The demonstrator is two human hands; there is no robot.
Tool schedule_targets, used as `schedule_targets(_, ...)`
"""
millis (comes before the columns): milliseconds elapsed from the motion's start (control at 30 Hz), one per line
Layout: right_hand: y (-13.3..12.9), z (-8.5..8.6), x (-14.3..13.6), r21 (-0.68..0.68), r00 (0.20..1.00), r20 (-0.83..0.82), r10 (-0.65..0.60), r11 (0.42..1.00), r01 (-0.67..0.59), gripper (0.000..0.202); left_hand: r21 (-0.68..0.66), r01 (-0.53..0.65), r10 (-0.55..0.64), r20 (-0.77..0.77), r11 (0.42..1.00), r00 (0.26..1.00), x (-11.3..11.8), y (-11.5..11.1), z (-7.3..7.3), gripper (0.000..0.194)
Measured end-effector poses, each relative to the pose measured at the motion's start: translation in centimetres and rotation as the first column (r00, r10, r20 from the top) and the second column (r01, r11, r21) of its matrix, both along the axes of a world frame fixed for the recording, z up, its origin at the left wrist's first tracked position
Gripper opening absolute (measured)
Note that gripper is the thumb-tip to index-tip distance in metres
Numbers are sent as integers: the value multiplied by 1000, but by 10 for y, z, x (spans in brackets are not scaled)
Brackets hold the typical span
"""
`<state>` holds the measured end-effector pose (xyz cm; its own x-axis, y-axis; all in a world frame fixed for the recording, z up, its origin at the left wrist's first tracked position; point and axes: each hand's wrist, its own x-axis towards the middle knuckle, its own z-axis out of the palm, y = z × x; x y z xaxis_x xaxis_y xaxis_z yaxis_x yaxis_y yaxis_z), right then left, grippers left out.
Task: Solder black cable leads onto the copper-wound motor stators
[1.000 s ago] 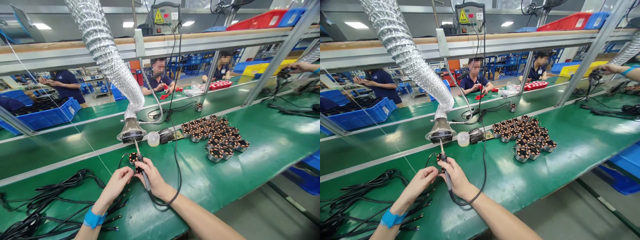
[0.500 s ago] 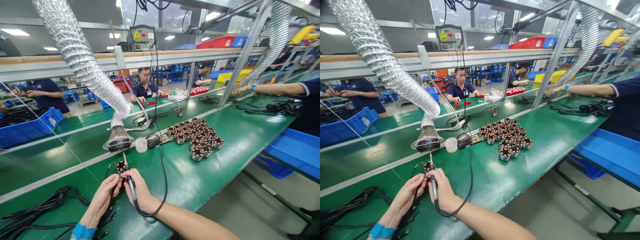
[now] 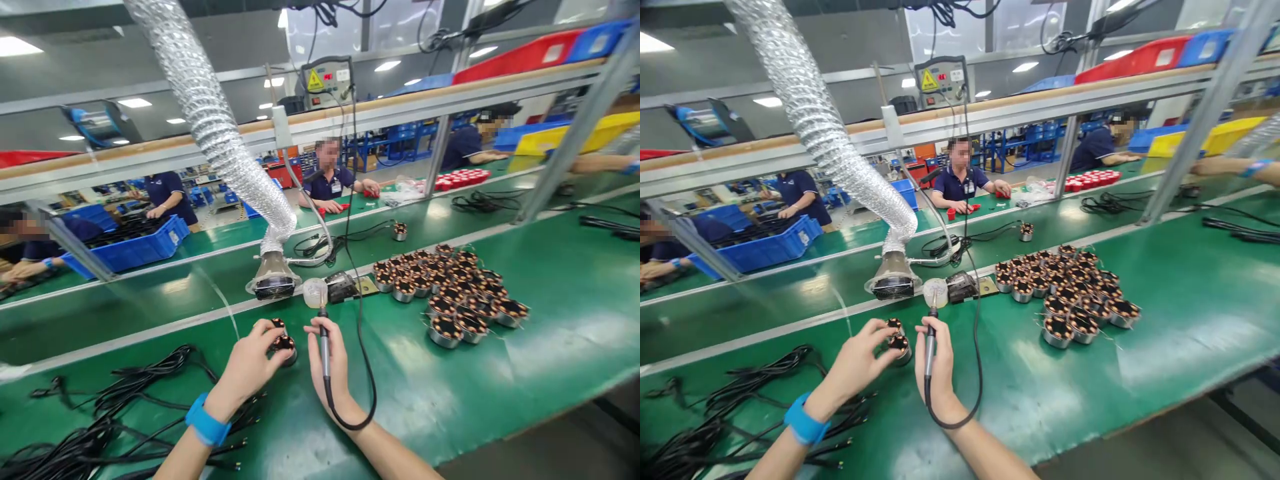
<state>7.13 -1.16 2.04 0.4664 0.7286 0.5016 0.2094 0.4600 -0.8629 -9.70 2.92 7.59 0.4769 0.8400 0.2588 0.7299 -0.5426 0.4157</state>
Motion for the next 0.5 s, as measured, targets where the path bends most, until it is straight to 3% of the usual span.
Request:
schedule_targets(67, -1, -2, -1, -23, 1000, -10, 6, 1000, -6, 21, 11, 28, -24, -257, 1000, 966, 11, 4, 0, 58)
schedule_targets(133, -2, -3, -1, -36, 1000, -16, 11, 999, -12, 22, 0, 35, -32, -387, 999, 922, 16, 11, -5, 71)
schedule_targets(333, -3, 1, 2, -69, 1000, -17, -5, 998, 4, 26, -29, 11, -21, -359, 1000, 933, 7, 28, -20, 56)
schedule_targets(500, -4, 7, 2, -100, 999, -51, 0, 995, -5, 31, 7, -230, 217, -351, 973, 911, -26, 55, -14, 39)
